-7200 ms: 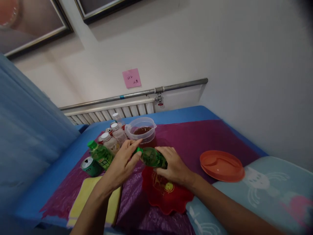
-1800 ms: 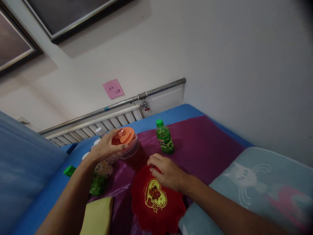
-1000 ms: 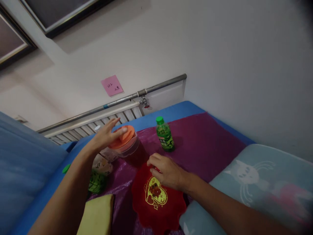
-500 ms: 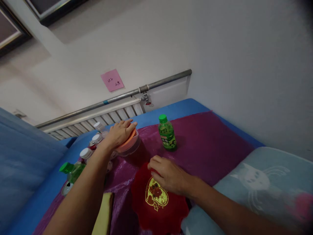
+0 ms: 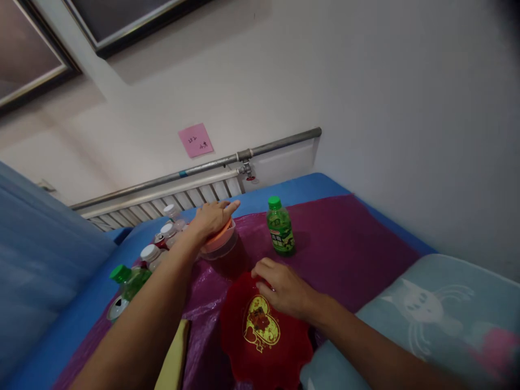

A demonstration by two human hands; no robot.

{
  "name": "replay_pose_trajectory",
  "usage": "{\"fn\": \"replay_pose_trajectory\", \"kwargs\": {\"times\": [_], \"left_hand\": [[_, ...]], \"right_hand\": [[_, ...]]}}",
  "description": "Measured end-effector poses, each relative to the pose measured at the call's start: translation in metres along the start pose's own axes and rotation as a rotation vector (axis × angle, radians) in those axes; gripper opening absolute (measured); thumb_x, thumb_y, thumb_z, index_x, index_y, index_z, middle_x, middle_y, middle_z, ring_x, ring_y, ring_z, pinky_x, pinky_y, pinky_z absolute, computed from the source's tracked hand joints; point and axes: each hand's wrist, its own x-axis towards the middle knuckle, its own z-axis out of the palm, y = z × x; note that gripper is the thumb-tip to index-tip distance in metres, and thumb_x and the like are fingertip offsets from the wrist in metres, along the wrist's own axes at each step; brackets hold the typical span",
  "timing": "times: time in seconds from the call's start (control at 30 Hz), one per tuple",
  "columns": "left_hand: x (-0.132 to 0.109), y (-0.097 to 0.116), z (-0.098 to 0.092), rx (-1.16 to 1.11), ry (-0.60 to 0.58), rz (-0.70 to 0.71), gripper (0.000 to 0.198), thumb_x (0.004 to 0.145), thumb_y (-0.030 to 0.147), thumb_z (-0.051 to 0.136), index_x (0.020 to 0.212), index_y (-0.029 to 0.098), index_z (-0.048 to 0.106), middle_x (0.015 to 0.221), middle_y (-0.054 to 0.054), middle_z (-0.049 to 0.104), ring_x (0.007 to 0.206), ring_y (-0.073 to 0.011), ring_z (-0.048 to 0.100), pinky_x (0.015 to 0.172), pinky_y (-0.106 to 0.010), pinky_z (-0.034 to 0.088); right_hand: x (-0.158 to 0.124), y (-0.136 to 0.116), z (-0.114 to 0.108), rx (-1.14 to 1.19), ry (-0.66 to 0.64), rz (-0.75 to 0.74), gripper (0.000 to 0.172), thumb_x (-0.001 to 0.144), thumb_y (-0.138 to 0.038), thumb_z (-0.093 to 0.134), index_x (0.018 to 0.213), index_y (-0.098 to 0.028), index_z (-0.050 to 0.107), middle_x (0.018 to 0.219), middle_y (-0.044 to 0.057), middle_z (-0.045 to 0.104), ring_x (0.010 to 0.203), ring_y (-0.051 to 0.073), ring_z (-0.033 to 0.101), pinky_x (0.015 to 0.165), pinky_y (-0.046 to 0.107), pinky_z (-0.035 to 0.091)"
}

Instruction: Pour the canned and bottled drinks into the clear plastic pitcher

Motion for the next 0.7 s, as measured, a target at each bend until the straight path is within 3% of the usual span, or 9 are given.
{"fn": "replay_pose_trajectory", "kwargs": {"times": [0.13, 0.27, 0.37, 0.43, 0.5, 0.53, 0.6, 0.67, 0.7], "left_hand": [[-0.003, 0.001, 0.007, 0.026, -0.017, -0.019, 0.057, 0.088, 0.062, 0.032, 0.114, 0.025, 0.067, 0.125, -0.012, 0.065, 0.118, -0.0359, 0.056, 0.101, -0.051, 0.037], [0.001, 0.008, 0.002, -0.009, -0.008, -0.062, 0.061, 0.088, 0.062, 0.034, 0.110, 0.017, 0.069, 0.118, -0.016, 0.067, 0.115, -0.0360, 0.058, 0.100, -0.048, 0.038], [-0.007, 0.019, -0.012, -0.053, 0.094, -0.095, 0.067, 0.091, 0.058, 0.029, 0.126, 0.010, 0.059, 0.129, -0.018, 0.060, 0.121, -0.0309, 0.053, 0.104, -0.042, 0.036], [-0.029, 0.029, -0.023, -0.077, 0.291, -0.110, 0.064, 0.093, 0.054, 0.029, 0.134, 0.009, 0.050, 0.137, -0.017, 0.053, 0.126, -0.0287, 0.047, 0.107, -0.041, 0.033], [-0.067, 0.038, -0.026, -0.134, 0.561, -0.060, 0.054, 0.092, 0.050, 0.038, 0.129, 0.015, 0.054, 0.133, -0.011, 0.056, 0.122, -0.0273, 0.050, 0.106, -0.041, 0.035], [-0.090, 0.042, -0.024, -0.164, 0.615, -0.016, 0.048, 0.091, 0.049, 0.042, 0.126, 0.020, 0.055, 0.131, -0.008, 0.057, 0.120, -0.0265, 0.051, 0.106, -0.041, 0.036], [-0.137, 0.047, -0.012, -0.229, 0.587, 0.064, 0.039, 0.089, 0.047, 0.048, 0.121, 0.025, 0.058, 0.126, -0.004, 0.060, 0.119, -0.0257, 0.053, 0.105, -0.041, 0.038], [-0.174, 0.052, 0.007, -0.362, 0.411, 0.100, 0.030, 0.087, 0.043, 0.055, 0.111, 0.027, 0.061, 0.114, -0.002, 0.066, 0.110, -0.0237, 0.059, 0.099, -0.038, 0.044], [-0.188, 0.055, 0.015, -0.464, 0.258, 0.092, 0.024, 0.087, 0.041, 0.055, 0.105, 0.028, 0.063, 0.106, -0.002, 0.069, 0.101, -0.0217, 0.063, 0.092, -0.036, 0.049]], "right_hand": [[0.002, -0.001, -0.005, 0.021, 0.086, -0.026, 0.019, 0.081, -0.005, 0.047, 0.088, -0.020, 0.057, 0.087, 0.003, 0.058, 0.079, 0.015, 0.056, 0.074, 0.028, 0.045], [0.002, 0.002, -0.007, -0.002, 0.098, 0.004, 0.019, 0.082, -0.006, 0.049, 0.092, -0.019, 0.058, 0.091, 0.004, 0.060, 0.086, 0.017, 0.058, 0.080, 0.030, 0.046], [0.003, 0.004, -0.008, -0.053, 0.099, 0.046, 0.018, 0.082, -0.006, 0.049, 0.092, -0.017, 0.059, 0.094, 0.006, 0.061, 0.090, 0.018, 0.058, 0.084, 0.032, 0.045], [0.003, 0.005, -0.009, -0.130, 0.081, 0.097, 0.015, 0.082, -0.007, 0.051, 0.091, -0.017, 0.059, 0.095, 0.008, 0.062, 0.093, 0.020, 0.057, 0.086, 0.034, 0.044], [0.004, 0.005, -0.009, -0.217, 0.034, 0.165, 0.013, 0.083, -0.010, 0.053, 0.091, -0.016, 0.060, 0.096, 0.010, 0.062, 0.096, 0.022, 0.057, 0.088, 0.036, 0.042], [0.003, 0.006, -0.009, -0.251, 0.006, 0.198, 0.012, 0.083, -0.012, 0.054, 0.093, -0.016, 0.061, 0.098, 0.010, 0.062, 0.097, 0.023, 0.057, 0.088, 0.037, 0.041], [0.002, 0.008, -0.008, -0.279, -0.037, 0.254, 0.015, 0.083, -0.014, 0.056, 0.096, -0.017, 0.061, 0.101, 0.011, 0.063, 0.099, 0.024, 0.057, 0.088, 0.038, 0.041], [0.001, 0.012, -0.005, -0.255, -0.042, 0.286, 0.018, 0.082, -0.014, 0.058, 0.099, -0.017, 0.062, 0.101, 0.011, 0.063, 0.098, 0.023, 0.057, 0.087, 0.036, 0.041], [0.001, 0.014, -0.003, -0.239, -0.034, 0.299, 0.019, 0.081, -0.014, 0.058, 0.099, -0.018, 0.062, 0.100, 0.011, 0.064, 0.096, 0.023, 0.058, 0.086, 0.035, 0.042]]}}
